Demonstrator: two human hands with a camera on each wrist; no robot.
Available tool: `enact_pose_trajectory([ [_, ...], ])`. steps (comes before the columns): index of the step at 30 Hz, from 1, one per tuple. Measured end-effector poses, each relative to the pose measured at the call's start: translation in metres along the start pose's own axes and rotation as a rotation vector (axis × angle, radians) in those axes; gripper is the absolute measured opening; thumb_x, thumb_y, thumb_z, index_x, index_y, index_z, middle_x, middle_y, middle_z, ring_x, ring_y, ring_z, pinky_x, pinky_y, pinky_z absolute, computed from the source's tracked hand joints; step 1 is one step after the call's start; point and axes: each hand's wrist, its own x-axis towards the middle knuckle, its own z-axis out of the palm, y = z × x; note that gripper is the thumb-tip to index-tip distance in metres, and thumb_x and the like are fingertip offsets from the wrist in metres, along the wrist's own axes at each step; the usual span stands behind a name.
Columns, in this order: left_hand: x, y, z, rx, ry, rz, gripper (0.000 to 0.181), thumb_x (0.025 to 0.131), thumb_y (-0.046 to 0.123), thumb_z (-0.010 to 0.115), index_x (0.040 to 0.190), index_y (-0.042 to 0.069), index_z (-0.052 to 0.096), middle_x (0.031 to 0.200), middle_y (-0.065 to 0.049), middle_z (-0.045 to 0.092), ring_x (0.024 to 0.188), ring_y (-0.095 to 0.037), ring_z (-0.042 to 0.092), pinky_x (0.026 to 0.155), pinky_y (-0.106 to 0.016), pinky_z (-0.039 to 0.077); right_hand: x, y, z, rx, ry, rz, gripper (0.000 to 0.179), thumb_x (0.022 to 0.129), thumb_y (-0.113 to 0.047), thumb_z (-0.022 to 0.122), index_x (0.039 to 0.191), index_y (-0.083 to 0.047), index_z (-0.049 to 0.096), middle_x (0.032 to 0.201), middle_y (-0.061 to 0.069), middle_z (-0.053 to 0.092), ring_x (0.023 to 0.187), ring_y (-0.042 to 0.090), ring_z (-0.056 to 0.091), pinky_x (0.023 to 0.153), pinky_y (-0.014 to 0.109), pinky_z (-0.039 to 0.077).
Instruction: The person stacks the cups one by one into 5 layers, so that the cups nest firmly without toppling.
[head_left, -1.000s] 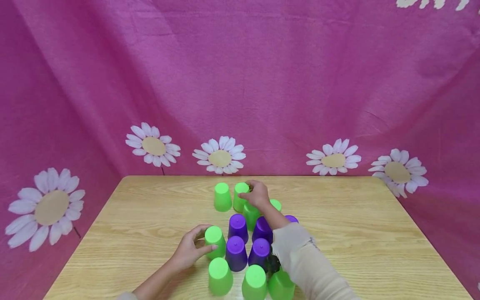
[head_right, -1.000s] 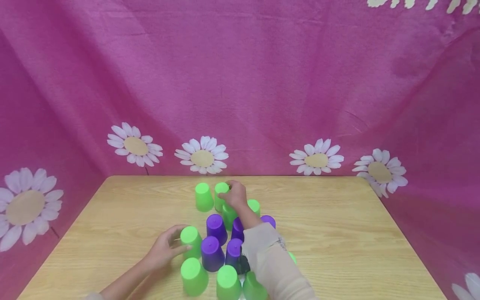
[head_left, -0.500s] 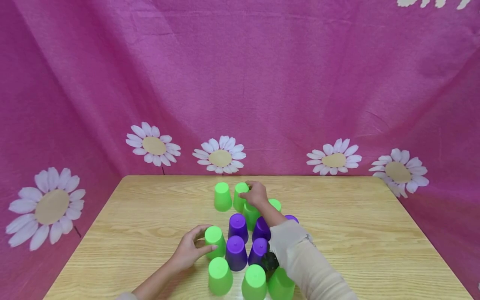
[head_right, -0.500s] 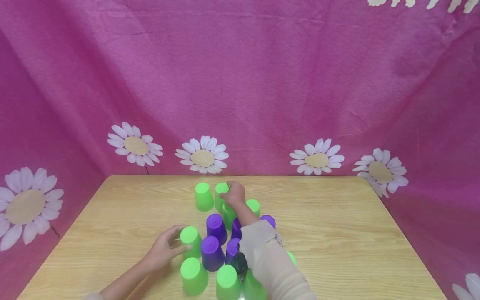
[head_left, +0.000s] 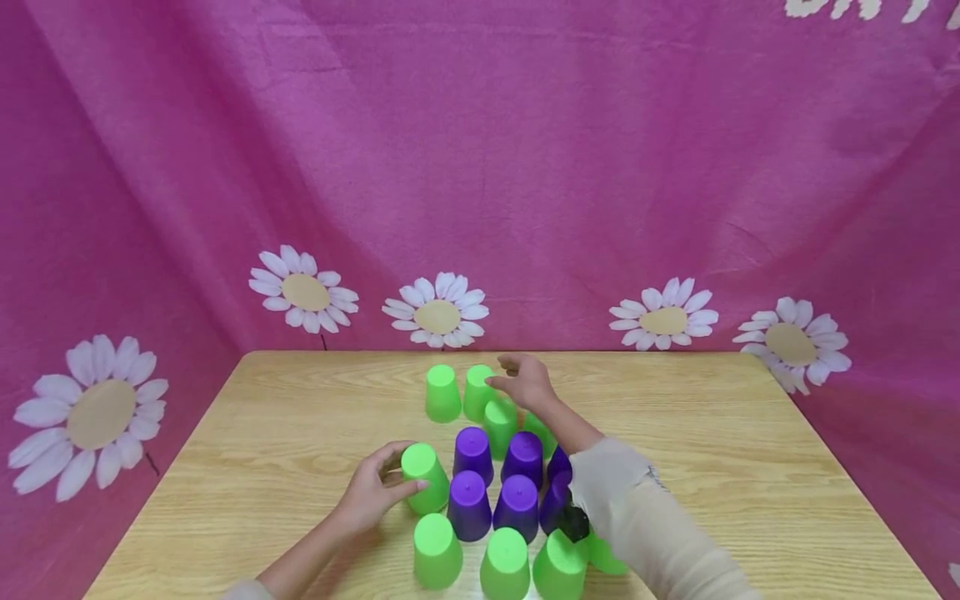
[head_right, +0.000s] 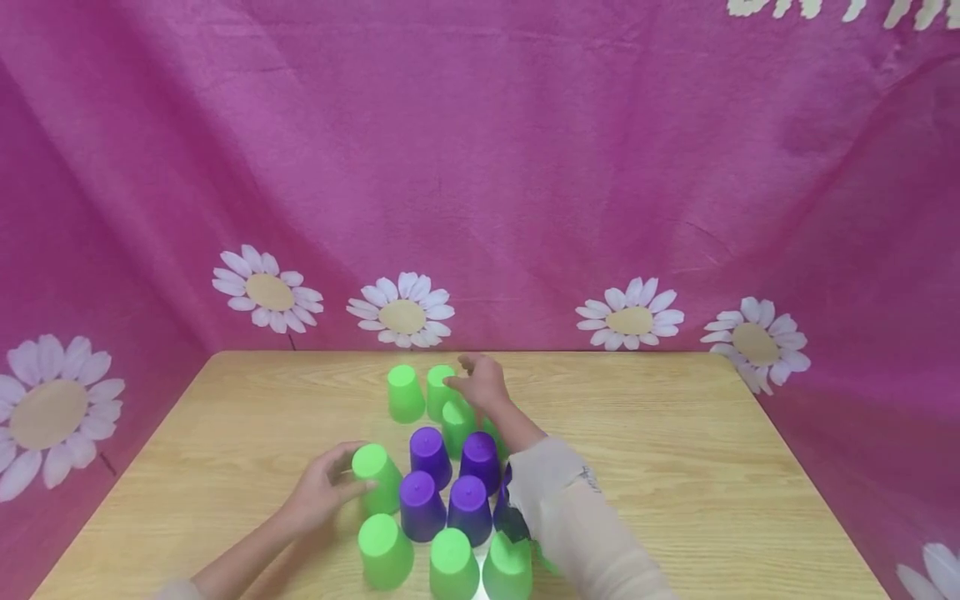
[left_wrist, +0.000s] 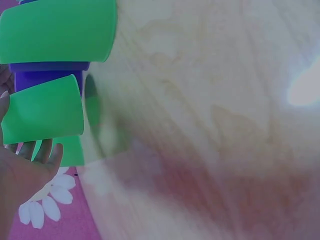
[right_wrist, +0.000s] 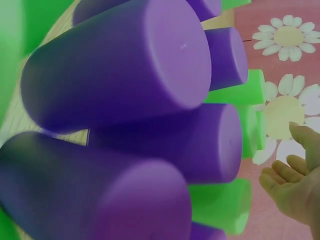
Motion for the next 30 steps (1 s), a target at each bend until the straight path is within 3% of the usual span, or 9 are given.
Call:
enact_pose_trajectory([
  [5,0.005,0.011,-0.006,0.056,0.039,0.011,0.047,0.076,0.007,0.073,0.12,0.001,0.056,0.116,-0.015,0.063,0.107,-0.019,0.058,0.091,-0.024,0.05,-0.007,0.002,-0.008,0.032,0.011,-0.055,0.044,0.083,-0.011,0.067,0.121,0.008,0.055,0.124,0.023,0.057,0.115,0.038,0.055,0.096,0.041,0.049],
  [9,0.009,0.021,-0.012,0.097,0.082,0.067,0.046,0.077,0.005,0.072,0.119,0.001,0.056,0.115,-0.016,0.064,0.106,-0.018,0.058,0.09,-0.029,0.05,-0.014,0.006,-0.015,0.04,0.002,-0.106,0.042,0.084,-0.011,0.066,0.12,0.009,0.056,0.123,0.024,0.058,0.115,0.038,0.055,0.097,0.043,0.047],
  [16,0.019,0.039,-0.022,0.111,0.081,0.108,0.048,0.077,0.003,0.072,0.122,0.0,0.054,0.115,-0.017,0.063,0.101,-0.007,0.058,0.091,-0.03,0.05,-0.027,0.022,-0.028,0.012,0.029,-0.198,0.041,0.083,-0.011,0.067,0.117,0.009,0.057,0.118,0.026,0.06,0.112,0.039,0.056,0.095,0.046,0.048],
  [25,0.029,0.063,-0.025,0.125,0.076,0.13,0.047,0.079,0.005,0.071,0.122,-0.002,0.053,0.115,-0.019,0.062,0.108,-0.028,0.058,0.093,-0.038,0.051,-0.038,0.05,-0.043,0.076,0.007,-0.194,0.045,0.083,-0.01,0.067,0.121,0.01,0.054,0.121,0.027,0.058,0.115,0.04,0.053,0.099,0.046,0.045],
  [30,0.034,0.071,-0.021,0.12,0.072,0.147,0.048,0.079,0.004,0.07,0.123,-0.003,0.053,0.116,-0.021,0.062,0.108,-0.03,0.058,0.092,-0.038,0.051,-0.043,0.062,-0.051,0.073,-0.016,-0.208,0.046,0.082,-0.011,0.069,0.12,0.011,0.055,0.121,0.027,0.058,0.115,0.041,0.054,0.098,0.047,0.046],
])
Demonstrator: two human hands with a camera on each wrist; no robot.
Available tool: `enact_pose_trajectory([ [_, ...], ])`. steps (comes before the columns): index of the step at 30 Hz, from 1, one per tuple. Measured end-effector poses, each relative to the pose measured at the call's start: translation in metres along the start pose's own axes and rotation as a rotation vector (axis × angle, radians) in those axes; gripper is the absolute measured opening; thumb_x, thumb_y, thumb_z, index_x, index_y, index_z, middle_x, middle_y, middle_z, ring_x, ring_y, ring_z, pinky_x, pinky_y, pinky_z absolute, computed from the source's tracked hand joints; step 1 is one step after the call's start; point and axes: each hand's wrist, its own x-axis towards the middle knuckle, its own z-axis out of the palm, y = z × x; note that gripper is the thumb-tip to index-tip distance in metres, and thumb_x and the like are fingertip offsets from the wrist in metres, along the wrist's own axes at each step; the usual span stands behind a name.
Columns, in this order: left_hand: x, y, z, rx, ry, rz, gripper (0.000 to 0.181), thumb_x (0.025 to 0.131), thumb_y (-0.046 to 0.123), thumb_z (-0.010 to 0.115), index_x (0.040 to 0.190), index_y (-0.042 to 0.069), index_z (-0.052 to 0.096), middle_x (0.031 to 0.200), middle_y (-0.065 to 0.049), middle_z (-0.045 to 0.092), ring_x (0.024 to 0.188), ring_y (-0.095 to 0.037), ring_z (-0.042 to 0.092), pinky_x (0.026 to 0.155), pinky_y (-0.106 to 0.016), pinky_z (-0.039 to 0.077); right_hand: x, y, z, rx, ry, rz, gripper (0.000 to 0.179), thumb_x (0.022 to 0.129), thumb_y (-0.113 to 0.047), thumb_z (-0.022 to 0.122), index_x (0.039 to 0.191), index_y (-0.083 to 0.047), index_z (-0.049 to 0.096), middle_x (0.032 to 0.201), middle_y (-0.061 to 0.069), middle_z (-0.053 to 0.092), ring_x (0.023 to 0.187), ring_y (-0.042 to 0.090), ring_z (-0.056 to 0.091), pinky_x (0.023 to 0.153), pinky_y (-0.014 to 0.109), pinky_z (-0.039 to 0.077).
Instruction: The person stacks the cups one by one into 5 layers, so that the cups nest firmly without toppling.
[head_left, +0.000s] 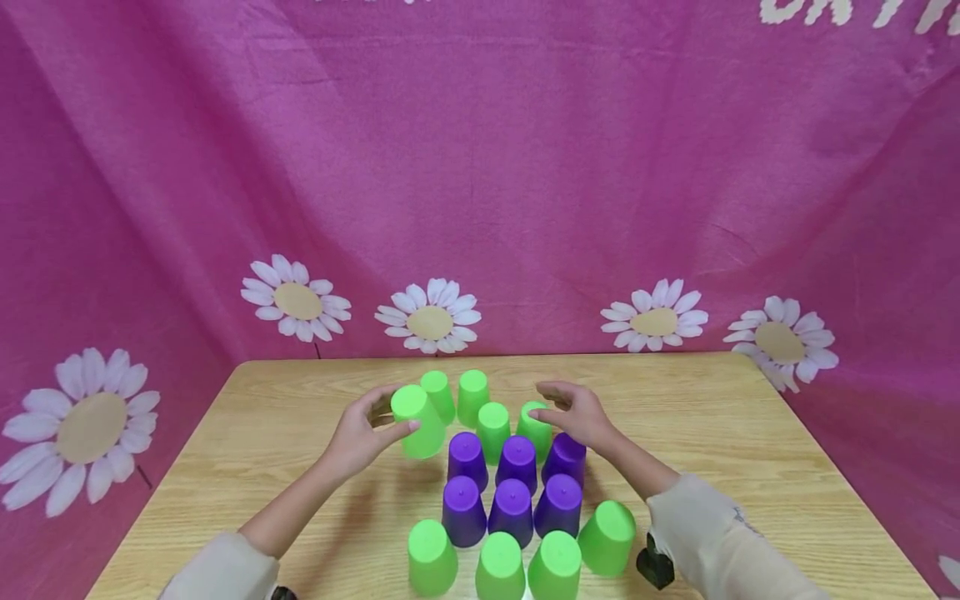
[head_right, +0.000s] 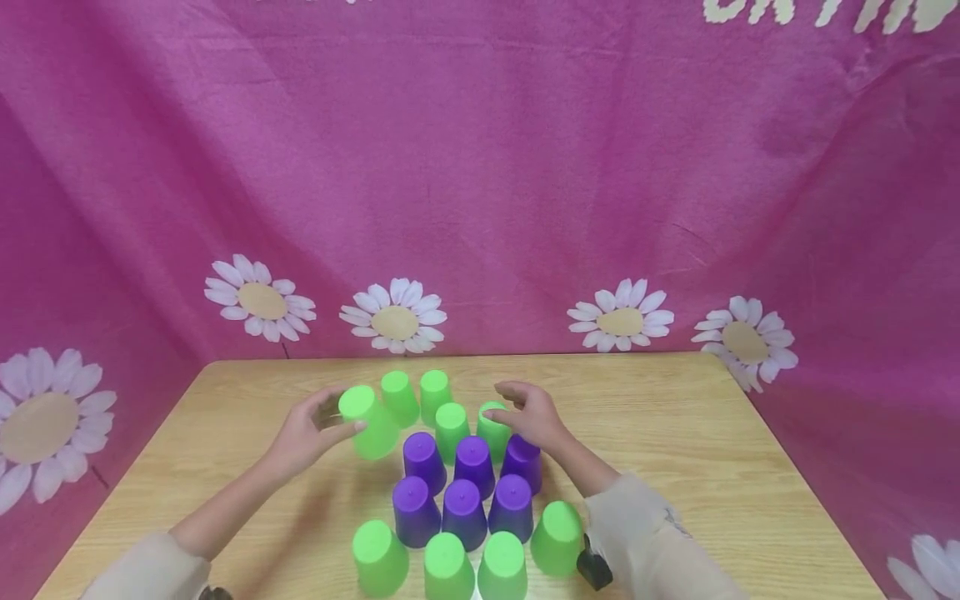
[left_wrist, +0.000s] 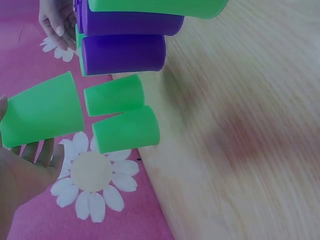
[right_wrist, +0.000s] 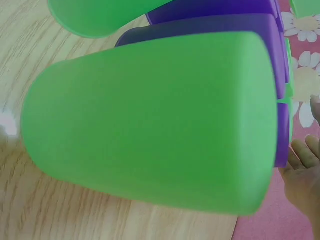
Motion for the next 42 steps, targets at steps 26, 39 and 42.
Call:
enact_pose_trajectory([
  [26,0.054,0.027,0.04,-0.104,-0.011,0.069,0.046,0.078,0.002,0.069,0.121,-0.004,0.054,0.113,-0.024,0.062,0.107,-0.033,0.06,0.089,-0.036,0.053,-0.004,0.018,0.005,-0.044,-0.029,0.025,0.047,0.078,-0.011,0.073,0.116,0.011,0.057,0.116,0.027,0.061,0.108,0.04,0.058,0.091,0.046,0.051],
  [39,0.081,0.031,0.067,-0.087,0.014,0.064,0.044,0.077,0.005,0.072,0.117,-0.002,0.057,0.112,-0.021,0.063,0.104,-0.034,0.061,0.085,-0.036,0.054,-0.005,0.022,0.009,-0.016,-0.011,0.037,0.047,0.076,-0.007,0.073,0.116,0.012,0.057,0.112,0.027,0.063,0.104,0.039,0.061,0.088,0.043,0.052],
  [42,0.084,0.031,0.073,-0.075,0.024,0.066,0.046,0.077,0.007,0.073,0.118,-0.003,0.056,0.113,-0.022,0.063,0.104,-0.035,0.061,0.086,-0.037,0.054,-0.005,0.022,0.009,-0.022,-0.011,0.03,0.045,0.076,-0.007,0.073,0.114,0.011,0.059,0.11,0.026,0.064,0.101,0.038,0.062,0.086,0.043,0.053],
])
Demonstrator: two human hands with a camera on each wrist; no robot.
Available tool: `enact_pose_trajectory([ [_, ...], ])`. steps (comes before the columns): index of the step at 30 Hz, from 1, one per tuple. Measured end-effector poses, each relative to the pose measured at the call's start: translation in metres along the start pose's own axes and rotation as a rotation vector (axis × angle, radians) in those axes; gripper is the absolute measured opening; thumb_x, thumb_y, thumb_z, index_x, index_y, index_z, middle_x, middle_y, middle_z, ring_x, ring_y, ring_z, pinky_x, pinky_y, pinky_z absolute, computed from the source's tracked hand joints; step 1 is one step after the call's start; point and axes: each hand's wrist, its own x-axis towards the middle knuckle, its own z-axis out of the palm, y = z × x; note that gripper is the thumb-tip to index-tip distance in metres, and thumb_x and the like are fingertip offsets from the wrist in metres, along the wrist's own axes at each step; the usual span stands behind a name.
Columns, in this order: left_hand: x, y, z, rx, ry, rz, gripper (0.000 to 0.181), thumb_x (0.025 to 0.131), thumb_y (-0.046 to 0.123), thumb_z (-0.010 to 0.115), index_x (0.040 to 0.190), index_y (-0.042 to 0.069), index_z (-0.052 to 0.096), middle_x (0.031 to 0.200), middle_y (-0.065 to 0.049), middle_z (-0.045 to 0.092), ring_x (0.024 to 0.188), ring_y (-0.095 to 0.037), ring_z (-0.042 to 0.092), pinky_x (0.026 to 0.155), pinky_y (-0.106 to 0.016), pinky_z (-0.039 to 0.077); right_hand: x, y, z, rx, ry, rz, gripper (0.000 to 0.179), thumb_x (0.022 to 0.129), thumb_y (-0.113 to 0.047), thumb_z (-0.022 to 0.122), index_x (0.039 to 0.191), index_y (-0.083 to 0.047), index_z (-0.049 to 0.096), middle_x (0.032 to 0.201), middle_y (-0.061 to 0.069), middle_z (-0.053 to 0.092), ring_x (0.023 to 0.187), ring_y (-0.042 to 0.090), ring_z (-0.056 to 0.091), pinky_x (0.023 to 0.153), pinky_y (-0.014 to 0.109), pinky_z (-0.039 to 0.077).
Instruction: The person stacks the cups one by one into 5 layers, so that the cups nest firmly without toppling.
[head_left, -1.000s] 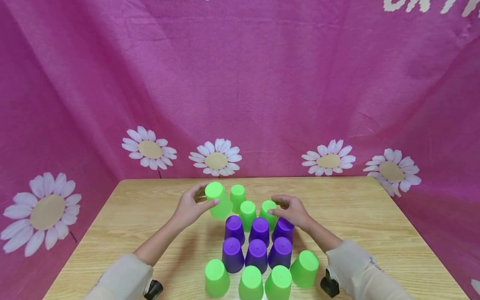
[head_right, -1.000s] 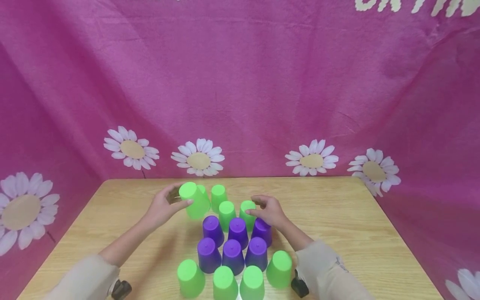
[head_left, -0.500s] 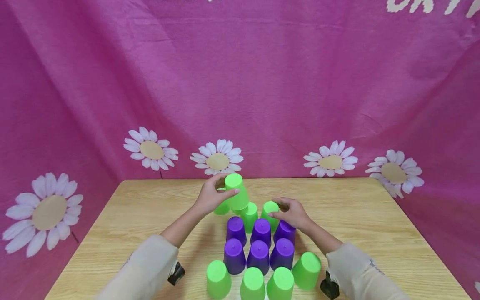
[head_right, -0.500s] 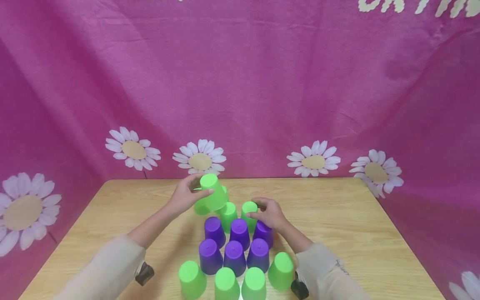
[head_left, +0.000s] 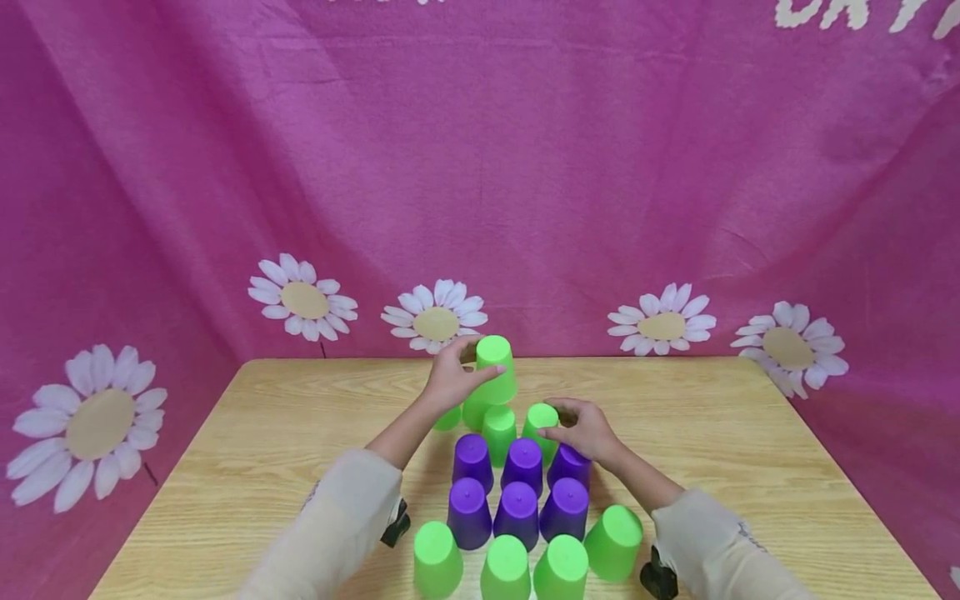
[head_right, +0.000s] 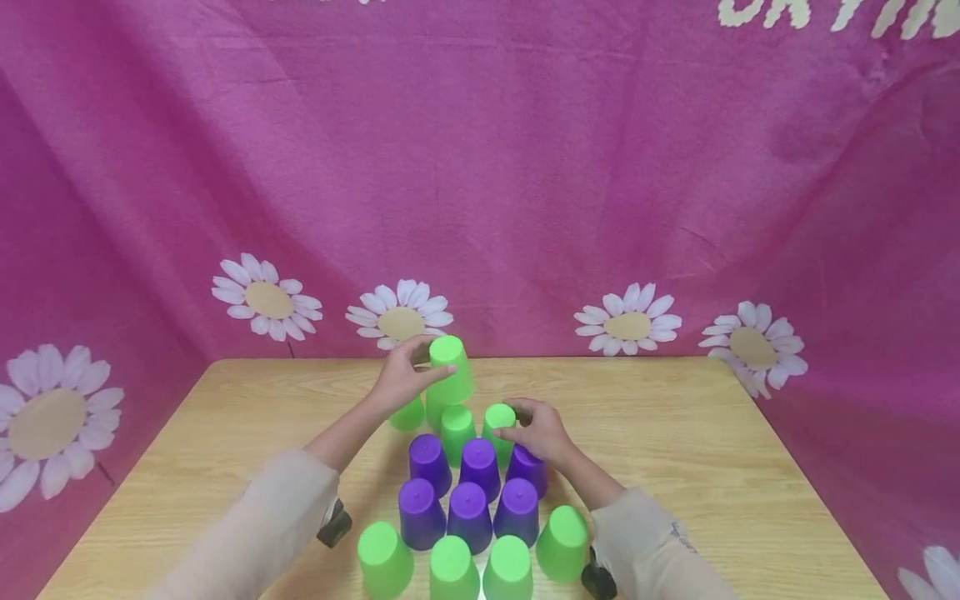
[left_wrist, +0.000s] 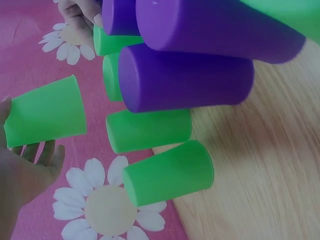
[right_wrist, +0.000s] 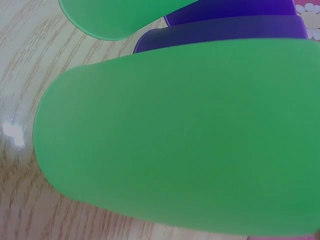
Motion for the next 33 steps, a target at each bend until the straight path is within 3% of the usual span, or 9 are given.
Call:
enact_pose_trajectory([
  [9,0.008,0.001,0.013,0.054,-0.017,-0.003,0.046,0.077,0.01,0.074,0.118,-0.001,0.057,0.115,-0.02,0.064,0.109,-0.033,0.06,0.091,-0.039,0.052,0.0,0.0,-0.001,-0.011,0.019,-0.001,0.042,0.075,-0.007,0.074,0.112,0.008,0.062,0.103,0.023,0.067,0.092,0.029,0.064,0.079,0.03,0.053],
  [16,0.013,-0.003,0.023,0.084,-0.026,0.019,0.045,0.077,0.007,0.073,0.116,-0.005,0.054,0.114,-0.023,0.063,0.11,-0.034,0.059,0.096,-0.041,0.049,-0.004,0.0,-0.006,-0.015,0.036,0.001,0.042,0.076,-0.01,0.075,0.112,0.007,0.062,0.102,0.022,0.067,0.088,0.023,0.063,0.073,0.021,0.051],
  [26,0.013,-0.008,0.034,0.138,-0.063,0.03,0.045,0.075,0.005,0.073,0.114,-0.007,0.053,0.113,-0.024,0.061,0.109,-0.036,0.058,0.096,-0.041,0.049,-0.006,0.0,-0.012,-0.024,0.053,0.021,0.045,0.077,-0.012,0.074,0.114,0.008,0.061,0.104,0.022,0.067,0.09,0.024,0.063,0.074,0.023,0.051],
  [33,0.013,-0.013,0.041,0.209,-0.125,-0.039,0.047,0.076,0.005,0.073,0.116,-0.006,0.052,0.116,-0.023,0.059,0.108,-0.036,0.057,0.094,-0.041,0.049,-0.006,-0.001,-0.015,0.005,0.065,0.022,0.046,0.077,-0.011,0.074,0.115,0.009,0.059,0.106,0.025,0.066,0.094,0.03,0.064,0.077,0.025,0.053],
])
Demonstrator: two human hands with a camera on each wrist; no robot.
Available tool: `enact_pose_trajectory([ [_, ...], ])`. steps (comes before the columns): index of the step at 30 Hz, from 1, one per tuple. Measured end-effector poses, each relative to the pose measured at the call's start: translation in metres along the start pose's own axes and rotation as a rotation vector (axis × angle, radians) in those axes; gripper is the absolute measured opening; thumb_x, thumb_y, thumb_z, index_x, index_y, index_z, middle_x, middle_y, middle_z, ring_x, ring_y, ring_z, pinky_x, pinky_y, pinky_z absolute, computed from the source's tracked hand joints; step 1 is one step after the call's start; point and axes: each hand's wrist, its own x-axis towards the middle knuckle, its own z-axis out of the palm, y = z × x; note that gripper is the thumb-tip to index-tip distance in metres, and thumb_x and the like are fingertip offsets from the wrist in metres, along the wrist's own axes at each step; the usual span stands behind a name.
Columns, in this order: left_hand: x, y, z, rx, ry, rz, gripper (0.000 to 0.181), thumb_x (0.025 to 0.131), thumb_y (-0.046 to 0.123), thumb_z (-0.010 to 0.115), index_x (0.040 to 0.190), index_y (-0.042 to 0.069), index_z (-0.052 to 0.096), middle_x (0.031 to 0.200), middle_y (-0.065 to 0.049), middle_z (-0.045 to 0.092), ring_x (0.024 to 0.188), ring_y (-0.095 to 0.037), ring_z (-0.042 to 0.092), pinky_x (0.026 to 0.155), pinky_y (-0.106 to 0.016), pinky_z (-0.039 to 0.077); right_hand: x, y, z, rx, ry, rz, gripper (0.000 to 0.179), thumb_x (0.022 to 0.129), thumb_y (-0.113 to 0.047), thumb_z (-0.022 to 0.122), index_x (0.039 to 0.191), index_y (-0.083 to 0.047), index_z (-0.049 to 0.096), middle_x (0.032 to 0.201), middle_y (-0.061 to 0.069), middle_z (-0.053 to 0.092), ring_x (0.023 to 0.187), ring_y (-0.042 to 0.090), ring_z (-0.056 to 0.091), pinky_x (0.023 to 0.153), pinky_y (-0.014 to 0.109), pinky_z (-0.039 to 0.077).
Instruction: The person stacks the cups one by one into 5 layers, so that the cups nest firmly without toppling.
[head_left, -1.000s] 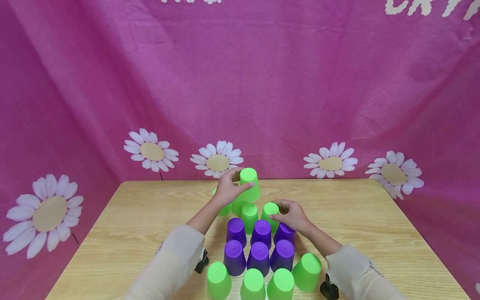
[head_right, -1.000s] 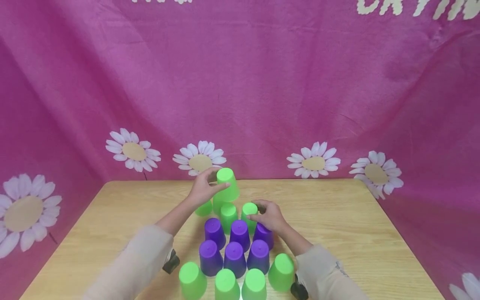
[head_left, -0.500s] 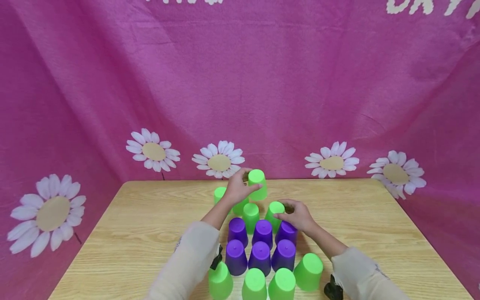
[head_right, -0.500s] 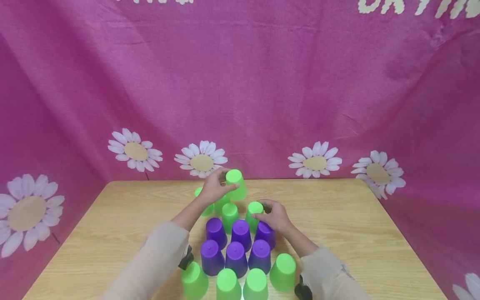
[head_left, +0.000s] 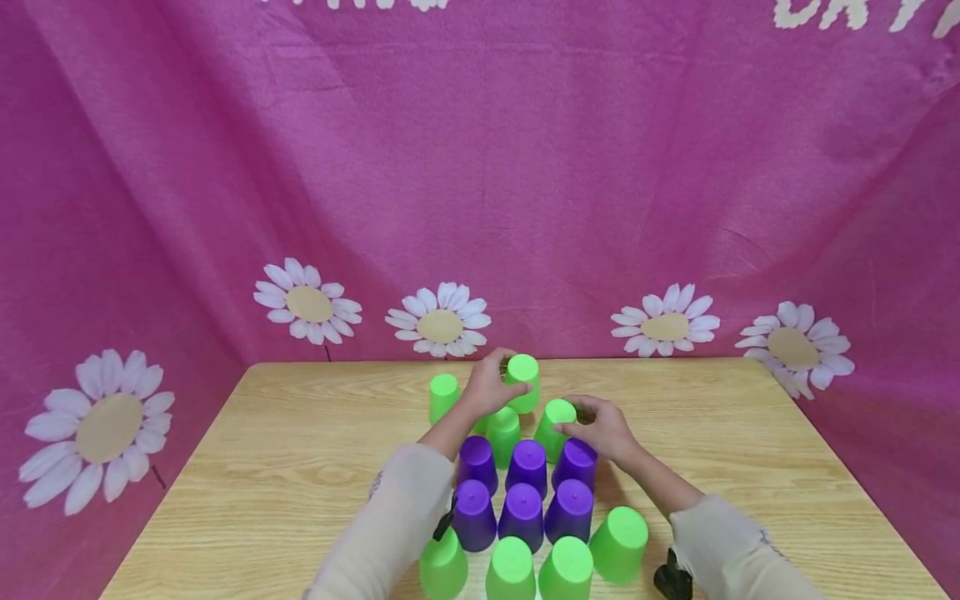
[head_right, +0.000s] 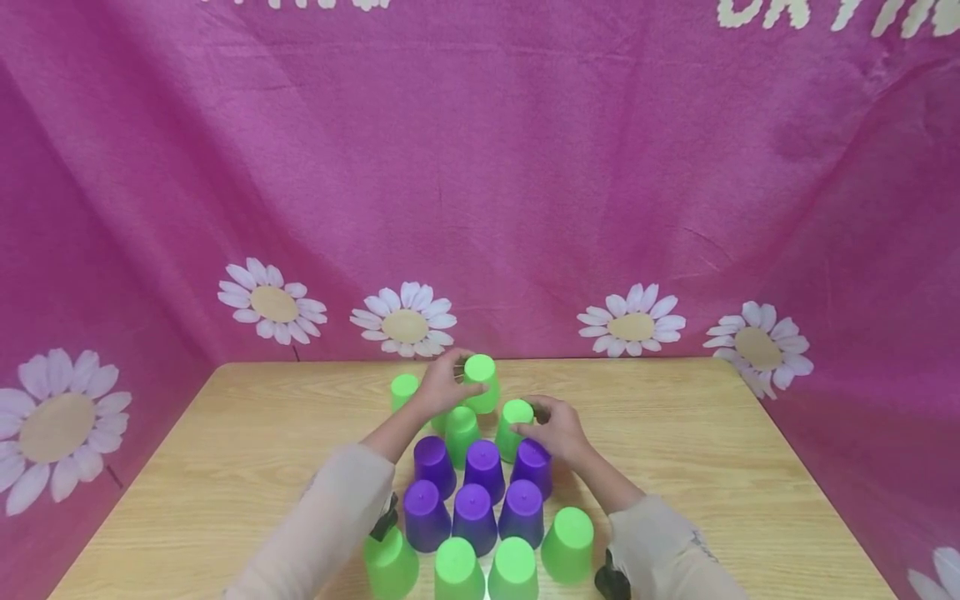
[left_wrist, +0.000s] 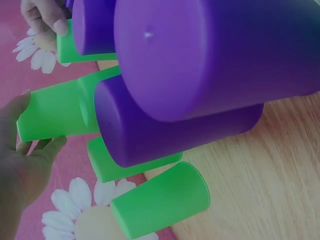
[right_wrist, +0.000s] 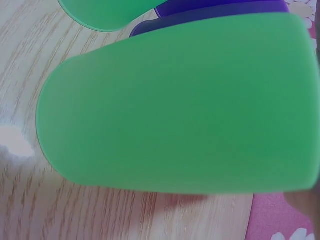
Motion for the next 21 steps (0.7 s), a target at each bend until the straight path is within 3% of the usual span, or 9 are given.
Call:
enact_pose_trajectory([
  [11,0.0044,-0.0052,0.0099,0.158,-0.099,0.004,0.048,0.076,0.008,0.073,0.117,-0.004,0.053,0.113,-0.02,0.06,0.105,-0.032,0.058,0.091,-0.037,0.051,0.0011,0.0051,-0.0023,0.017,0.008,0.016,0.044,0.078,-0.011,0.073,0.115,0.008,0.06,0.107,0.024,0.065,0.092,0.026,0.064,0.074,0.019,0.051],
  [21,0.0064,-0.0041,0.0105,0.283,-0.121,0.061,0.051,0.075,0.007,0.074,0.118,-0.007,0.053,0.117,-0.022,0.059,0.112,-0.035,0.055,0.097,-0.04,0.047,0.0039,0.0068,-0.0025,0.025,0.023,0.008,0.044,0.079,-0.008,0.072,0.115,0.011,0.058,0.104,0.026,0.065,0.089,0.023,0.062,0.07,0.018,0.049],
])
